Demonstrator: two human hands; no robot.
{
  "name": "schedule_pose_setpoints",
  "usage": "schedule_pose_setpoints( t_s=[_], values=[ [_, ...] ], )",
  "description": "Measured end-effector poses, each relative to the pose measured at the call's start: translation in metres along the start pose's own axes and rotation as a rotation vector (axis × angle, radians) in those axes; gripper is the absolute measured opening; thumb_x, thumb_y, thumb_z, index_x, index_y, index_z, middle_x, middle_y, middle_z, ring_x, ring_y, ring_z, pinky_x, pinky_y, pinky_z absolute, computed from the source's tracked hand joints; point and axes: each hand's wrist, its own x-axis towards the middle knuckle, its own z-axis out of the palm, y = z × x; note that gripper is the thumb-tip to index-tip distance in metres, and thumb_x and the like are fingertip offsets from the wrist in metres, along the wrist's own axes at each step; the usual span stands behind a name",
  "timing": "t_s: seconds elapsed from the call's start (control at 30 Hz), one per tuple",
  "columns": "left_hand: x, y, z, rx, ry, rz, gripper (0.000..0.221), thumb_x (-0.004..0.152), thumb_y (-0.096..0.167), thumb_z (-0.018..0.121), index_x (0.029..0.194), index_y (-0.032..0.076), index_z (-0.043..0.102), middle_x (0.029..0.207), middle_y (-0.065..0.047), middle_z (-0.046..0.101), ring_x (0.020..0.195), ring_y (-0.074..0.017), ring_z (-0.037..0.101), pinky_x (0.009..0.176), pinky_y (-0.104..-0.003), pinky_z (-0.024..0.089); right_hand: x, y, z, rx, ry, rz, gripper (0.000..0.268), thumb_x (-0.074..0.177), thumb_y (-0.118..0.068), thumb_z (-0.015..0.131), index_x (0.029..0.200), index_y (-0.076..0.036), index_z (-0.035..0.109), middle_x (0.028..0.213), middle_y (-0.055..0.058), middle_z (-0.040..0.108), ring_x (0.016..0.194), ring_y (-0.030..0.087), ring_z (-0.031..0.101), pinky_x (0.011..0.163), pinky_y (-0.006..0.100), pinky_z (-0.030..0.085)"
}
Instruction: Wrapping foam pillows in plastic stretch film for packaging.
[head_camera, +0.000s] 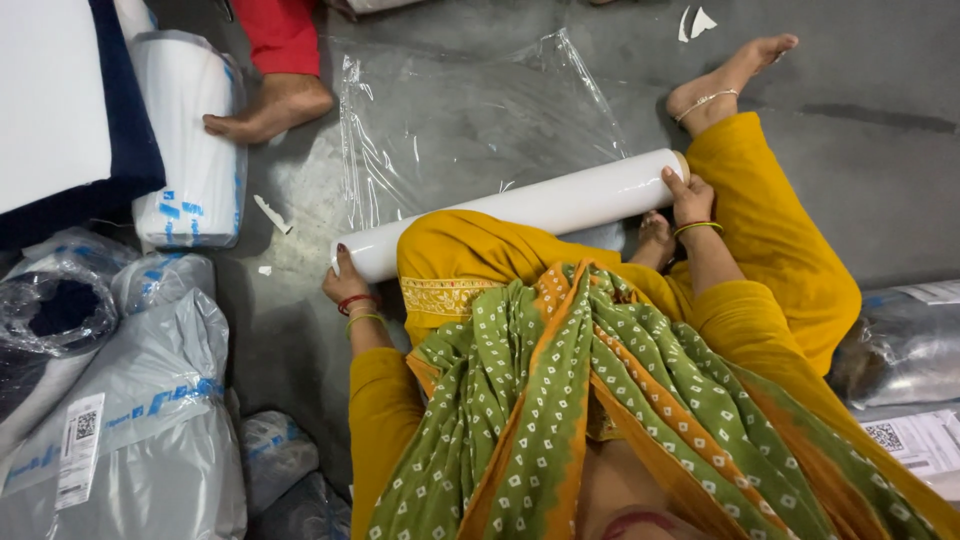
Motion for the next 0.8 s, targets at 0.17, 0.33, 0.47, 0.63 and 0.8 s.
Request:
schedule_pose_setpoints(
  t_s=[0.17,0.33,0.47,0.63,0.8],
  values=[
    [-0.001,0.004,0.0,-0.03,-0.002,-0.022,0.054,0.088,0.045,0.077,0.084,-0.009,0.074,0.077,-0.017,0.075,0.063,-0.0213,0.069,0.06,-0.039,0.058,0.005,0.007,-0.002,0.032,-0.016,0.004,0.039,0.093,-0.034,0.079,0.106,0.002,0.069,0.097,0.007,0.073,0.081,0.013,0.065,0.076,0.029,0.054],
    [-0.002,0.004,0.0,-0.028,-0.006,0.021,0.053,0.089,0.044,0.076,0.082,-0.009,0.074,0.074,-0.016,0.075,0.06,-0.0192,0.065,0.058,-0.039,0.055,0.008,0.013,-0.004,-0.048,0.022,0.003,0.045,0.093,-0.038,0.081,0.102,0.004,0.069,0.094,0.007,0.071,0.078,0.014,0.061,0.073,0.03,0.051],
    [0.001,-0.002,0.001,0.014,0.01,0.042,0.052,0.089,0.044,0.076,0.082,-0.008,0.075,0.072,-0.015,0.074,0.059,-0.0183,0.064,0.057,-0.039,0.053,0.011,0.017,-0.006,-0.08,0.023,-0.045,0.047,0.092,-0.04,0.081,0.104,0.004,0.071,0.095,0.006,0.072,0.081,0.013,0.062,0.076,0.029,0.052],
    [0.007,-0.012,0.004,0.11,0.059,0.038,0.054,0.087,0.046,0.078,0.081,-0.008,0.075,0.071,-0.018,0.074,0.058,-0.0214,0.067,0.059,-0.038,0.054,0.017,0.025,-0.009,-0.004,-0.019,-0.086,0.046,0.093,-0.037,0.082,0.106,0.005,0.07,0.099,0.007,0.073,0.084,0.013,0.065,0.079,0.028,0.053],
    [0.005,-0.01,0.004,0.068,0.053,0.041,0.054,0.086,0.047,0.077,0.083,-0.007,0.076,0.073,-0.017,0.075,0.059,-0.022,0.069,0.059,-0.038,0.056,0.015,0.022,-0.008,-0.049,0.009,-0.067,0.046,0.094,-0.037,0.081,0.104,0.005,0.07,0.098,0.008,0.072,0.083,0.013,0.063,0.079,0.029,0.052]
  ],
)
